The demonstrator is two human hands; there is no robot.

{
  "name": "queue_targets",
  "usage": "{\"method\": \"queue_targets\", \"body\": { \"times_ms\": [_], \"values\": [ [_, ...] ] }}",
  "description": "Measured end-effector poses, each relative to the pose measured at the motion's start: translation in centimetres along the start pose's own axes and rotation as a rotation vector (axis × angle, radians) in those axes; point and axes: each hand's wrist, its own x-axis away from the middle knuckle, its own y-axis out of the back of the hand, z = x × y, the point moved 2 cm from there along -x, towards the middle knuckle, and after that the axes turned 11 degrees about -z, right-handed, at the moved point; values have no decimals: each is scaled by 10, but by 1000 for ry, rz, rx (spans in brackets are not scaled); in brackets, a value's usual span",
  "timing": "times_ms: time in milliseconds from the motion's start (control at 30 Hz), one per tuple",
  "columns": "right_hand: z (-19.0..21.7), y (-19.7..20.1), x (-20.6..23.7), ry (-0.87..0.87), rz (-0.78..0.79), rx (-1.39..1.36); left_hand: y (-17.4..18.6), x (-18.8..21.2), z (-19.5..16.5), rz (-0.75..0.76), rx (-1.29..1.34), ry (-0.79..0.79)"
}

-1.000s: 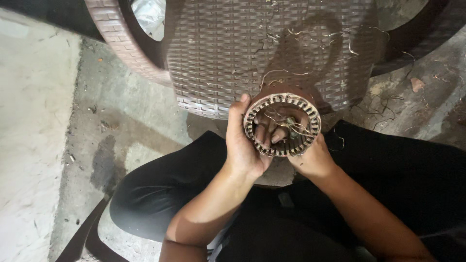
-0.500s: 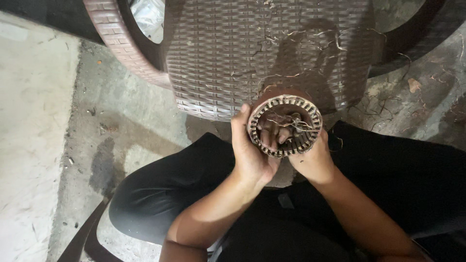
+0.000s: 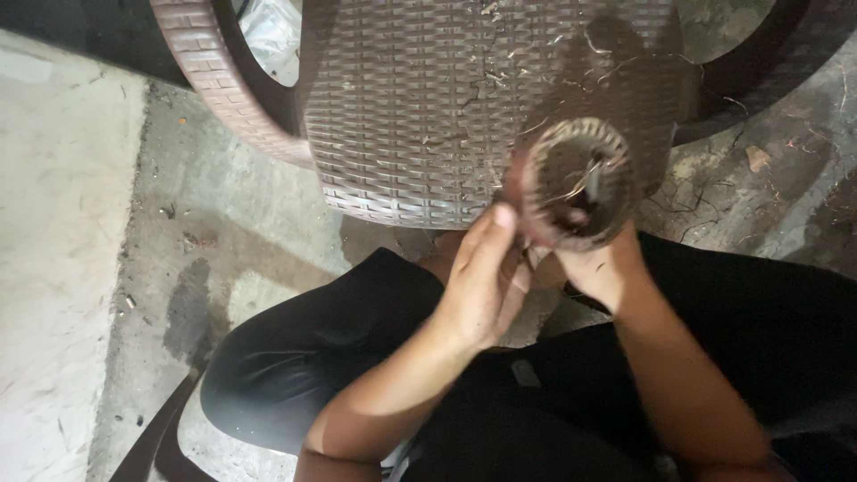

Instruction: The person sits cross-legged on a chair and uses pliers to pull and cut copper wires from a motor stator. They repeatedly rotate the stator and extract wire strands, leaving loose copper on the chair.

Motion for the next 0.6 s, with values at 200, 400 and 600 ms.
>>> {"method": "queue_targets", "body": {
  "times_ms": [200, 400, 600],
  "values": [
    [33, 22, 2, 485, 275, 1112, 19, -11, -57, 51, -813, 210],
    [32, 16, 13, 408, 712, 1067, 3, -13, -81, 419, -1193, -1266],
    [-2, 57, 7, -238, 331, 1235, 34, -43, -42, 441, -1146, -1024]
  ]
}}
